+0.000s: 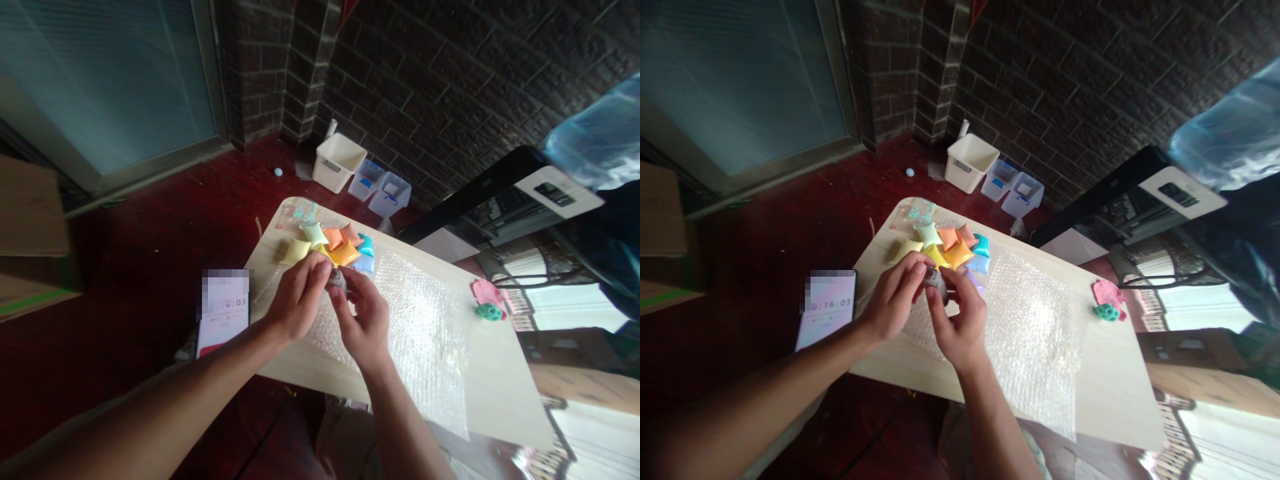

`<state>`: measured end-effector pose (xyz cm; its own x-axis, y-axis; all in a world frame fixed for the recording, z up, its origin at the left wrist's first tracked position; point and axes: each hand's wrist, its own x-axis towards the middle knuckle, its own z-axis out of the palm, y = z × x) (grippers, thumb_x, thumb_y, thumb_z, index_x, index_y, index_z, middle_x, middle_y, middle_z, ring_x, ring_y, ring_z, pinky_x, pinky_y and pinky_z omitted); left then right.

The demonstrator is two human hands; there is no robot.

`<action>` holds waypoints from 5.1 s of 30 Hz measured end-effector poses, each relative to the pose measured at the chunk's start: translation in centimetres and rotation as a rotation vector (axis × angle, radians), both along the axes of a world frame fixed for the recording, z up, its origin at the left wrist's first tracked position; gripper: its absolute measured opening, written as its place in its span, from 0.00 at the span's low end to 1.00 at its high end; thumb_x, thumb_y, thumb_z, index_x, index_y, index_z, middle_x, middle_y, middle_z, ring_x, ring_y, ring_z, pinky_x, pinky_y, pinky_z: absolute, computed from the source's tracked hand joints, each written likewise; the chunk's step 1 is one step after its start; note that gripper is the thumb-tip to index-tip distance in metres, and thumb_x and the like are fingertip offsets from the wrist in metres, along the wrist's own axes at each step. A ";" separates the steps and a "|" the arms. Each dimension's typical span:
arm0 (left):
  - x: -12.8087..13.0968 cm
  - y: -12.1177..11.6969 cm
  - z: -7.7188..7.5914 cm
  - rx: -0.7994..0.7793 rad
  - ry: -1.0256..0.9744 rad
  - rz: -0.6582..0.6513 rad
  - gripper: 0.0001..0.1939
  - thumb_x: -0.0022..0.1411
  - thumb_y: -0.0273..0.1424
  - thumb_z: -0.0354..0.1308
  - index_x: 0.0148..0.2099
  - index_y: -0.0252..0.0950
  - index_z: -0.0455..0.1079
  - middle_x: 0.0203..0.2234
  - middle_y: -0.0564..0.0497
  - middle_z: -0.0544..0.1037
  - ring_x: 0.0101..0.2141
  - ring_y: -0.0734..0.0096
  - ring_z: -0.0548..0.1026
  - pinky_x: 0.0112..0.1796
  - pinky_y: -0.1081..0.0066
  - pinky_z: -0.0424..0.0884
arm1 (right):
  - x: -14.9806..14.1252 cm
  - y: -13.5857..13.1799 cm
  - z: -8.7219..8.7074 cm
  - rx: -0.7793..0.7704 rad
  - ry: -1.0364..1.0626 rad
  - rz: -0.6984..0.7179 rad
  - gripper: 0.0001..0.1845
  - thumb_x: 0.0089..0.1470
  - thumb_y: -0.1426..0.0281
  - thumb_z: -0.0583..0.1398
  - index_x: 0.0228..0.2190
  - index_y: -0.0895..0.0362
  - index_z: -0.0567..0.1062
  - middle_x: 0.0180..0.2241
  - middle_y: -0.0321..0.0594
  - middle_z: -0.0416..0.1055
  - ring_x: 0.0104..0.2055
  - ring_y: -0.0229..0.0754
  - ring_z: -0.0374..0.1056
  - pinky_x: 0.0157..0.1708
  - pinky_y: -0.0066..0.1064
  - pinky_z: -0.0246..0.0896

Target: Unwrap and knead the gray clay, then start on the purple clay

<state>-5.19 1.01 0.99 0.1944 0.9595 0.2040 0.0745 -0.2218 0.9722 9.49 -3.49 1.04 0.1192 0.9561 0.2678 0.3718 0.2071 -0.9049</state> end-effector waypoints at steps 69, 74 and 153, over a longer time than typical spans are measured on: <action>4.1 -3.9 -2.0 0.066 0.079 -0.240 0.09 0.66 0.22 0.57 0.48 0.36 0.70 0.39 0.46 0.82 0.37 0.63 0.81 0.41 0.63 0.79 | 1.1 -0.1 0.9 -0.125 0.344 -0.273 0.23 0.70 0.52 0.55 0.33 0.54 0.80 0.29 0.38 0.76 0.27 0.41 0.69 0.28 0.33 0.61; 3.2 -4.2 -1.4 0.178 0.238 -0.327 0.05 0.68 0.24 0.54 0.45 0.37 0.67 0.41 0.43 0.81 0.43 0.56 0.82 0.45 0.59 0.78 | 3.1 -0.6 1.2 0.061 -0.350 -0.023 0.24 0.71 0.62 0.57 0.22 0.54 0.73 0.26 0.38 0.69 0.28 0.41 0.65 0.30 0.35 0.55; 2.0 -4.1 -1.4 0.251 0.363 -0.298 0.07 0.78 0.33 0.46 0.53 0.38 0.59 0.36 0.46 0.84 0.32 0.60 0.85 0.30 0.68 0.74 | 3.2 -0.9 0.7 -0.282 -0.166 -0.117 0.31 0.70 0.51 0.55 0.19 0.55 0.67 0.17 0.34 0.64 0.21 0.35 0.57 0.21 0.28 0.50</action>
